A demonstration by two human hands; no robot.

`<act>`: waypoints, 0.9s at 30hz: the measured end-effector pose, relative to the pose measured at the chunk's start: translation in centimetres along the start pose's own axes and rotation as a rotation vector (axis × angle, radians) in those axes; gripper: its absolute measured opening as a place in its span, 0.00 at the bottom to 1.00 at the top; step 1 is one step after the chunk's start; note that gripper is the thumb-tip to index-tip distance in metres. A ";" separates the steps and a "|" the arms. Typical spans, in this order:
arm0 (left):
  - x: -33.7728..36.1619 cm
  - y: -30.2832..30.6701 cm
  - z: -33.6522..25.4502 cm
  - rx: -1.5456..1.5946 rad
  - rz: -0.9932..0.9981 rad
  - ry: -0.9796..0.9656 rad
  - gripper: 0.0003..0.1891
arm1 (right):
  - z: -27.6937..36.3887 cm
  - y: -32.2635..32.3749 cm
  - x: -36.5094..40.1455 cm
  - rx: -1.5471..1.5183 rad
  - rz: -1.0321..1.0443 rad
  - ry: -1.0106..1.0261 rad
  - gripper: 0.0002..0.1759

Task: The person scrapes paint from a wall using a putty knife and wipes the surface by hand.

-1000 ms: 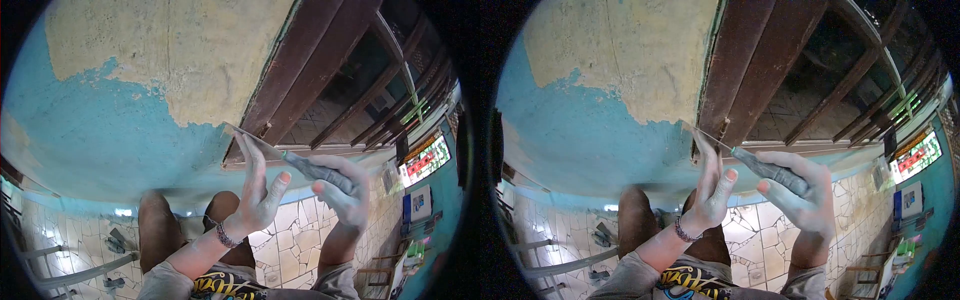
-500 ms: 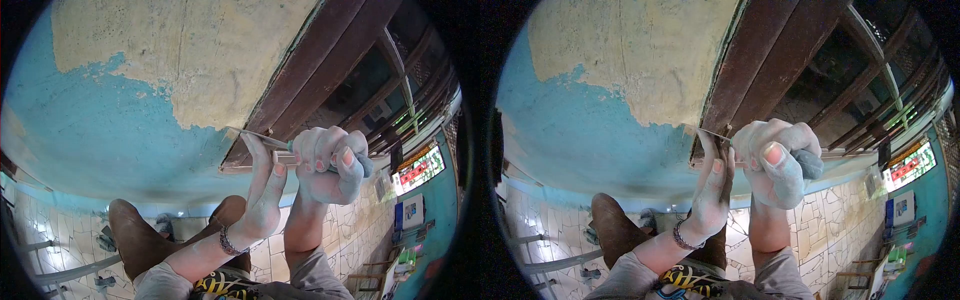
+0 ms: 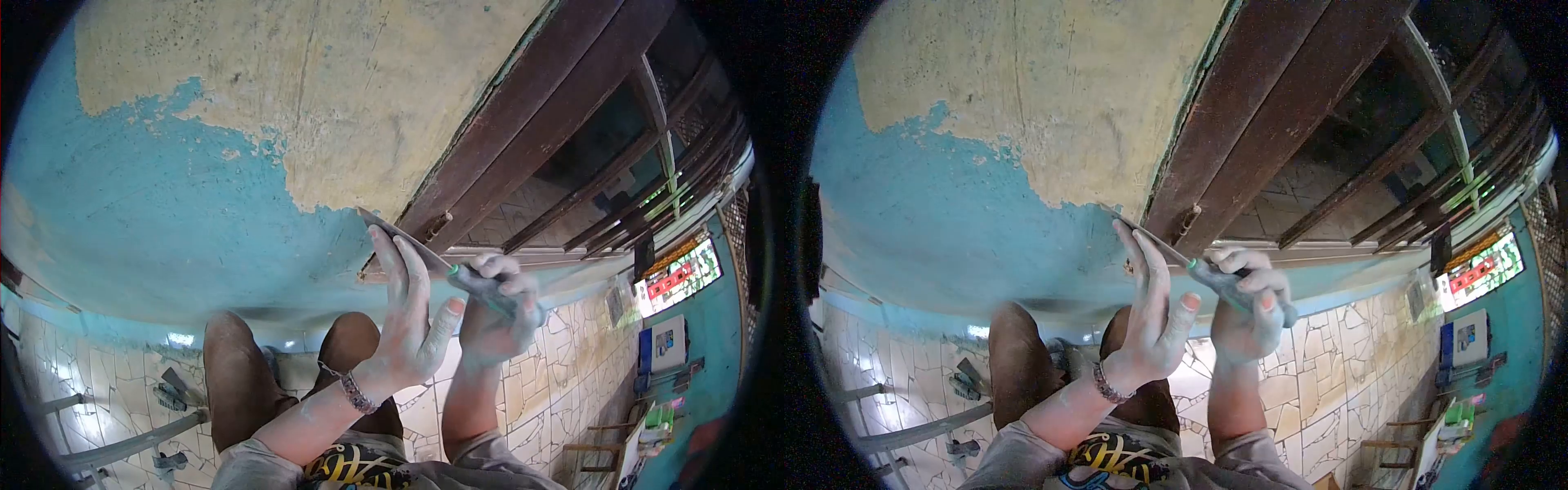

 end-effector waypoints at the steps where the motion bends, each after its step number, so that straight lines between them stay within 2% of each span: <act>1: 0.2 -0.2 0.3 -0.050 -0.009 -0.005 0.44 | 0.2 1.0 1.4 0.083 -0.037 -0.117 0.16; 2: 0.5 -0.3 0.7 -0.103 -0.018 -0.008 0.43 | 0.6 2.4 3.2 0.163 -0.073 -0.237 0.18; 3: 0.9 -0.5 1.1 -0.156 0.006 -0.017 0.43 | 0.7 4.6 5.4 0.113 -0.007 -0.434 0.28; 7: 2.0 -1.3 2.8 -0.360 0.055 -0.017 0.41 | 0.5 5.9 8.8 0.441 0.059 -0.844 0.29; 10: 2.5 -1.1 3.2 -0.423 0.063 0.013 0.39 | -0.2 5.6 7.7 0.664 0.296 -1.080 0.27; 11: 2.5 -1.0 3.2 -0.416 0.056 0.021 0.39 | -0.4 5.2 7.2 0.616 0.337 -1.054 0.26; 14: 2.2 -0.9 2.7 -0.385 0.036 0.038 0.39 | -0.8 4.9 6.2 0.605 0.384 -0.777 0.26; 17: 2.3 -1.0 2.8 -0.371 -0.003 0.040 0.39 | -0.4 4.4 5.5 0.715 0.448 -0.650 0.26; 20: 2.5 -0.6 3.1 -0.413 -0.084 0.068 0.38 | -1.5 3.1 4.6 0.808 0.560 -0.792 0.25; 22: 2.0 0.5 2.4 -0.420 -0.111 0.088 0.38 | -1.4 2.2 4.1 0.779 0.530 -0.672 0.23; 25: 2.5 -0.4 2.0 -0.330 0.032 0.069 0.39 | -0.3 3.8 4.8 0.756 0.422 -0.613 0.22; 27: 2.6 -0.7 2.3 -0.338 0.060 0.066 0.40 | -0.6 3.6 4.8 0.774 0.421 -0.729 0.22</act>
Point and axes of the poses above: each hand's wrist, its own x-axis away from the middle knuckle, its own y-axis out of the back of the hand, z = x × y, the point moved 5 cm from there along -x, towards the middle knuckle, and after that the axes turned 10 degrees about z, right-handed, at the moved point
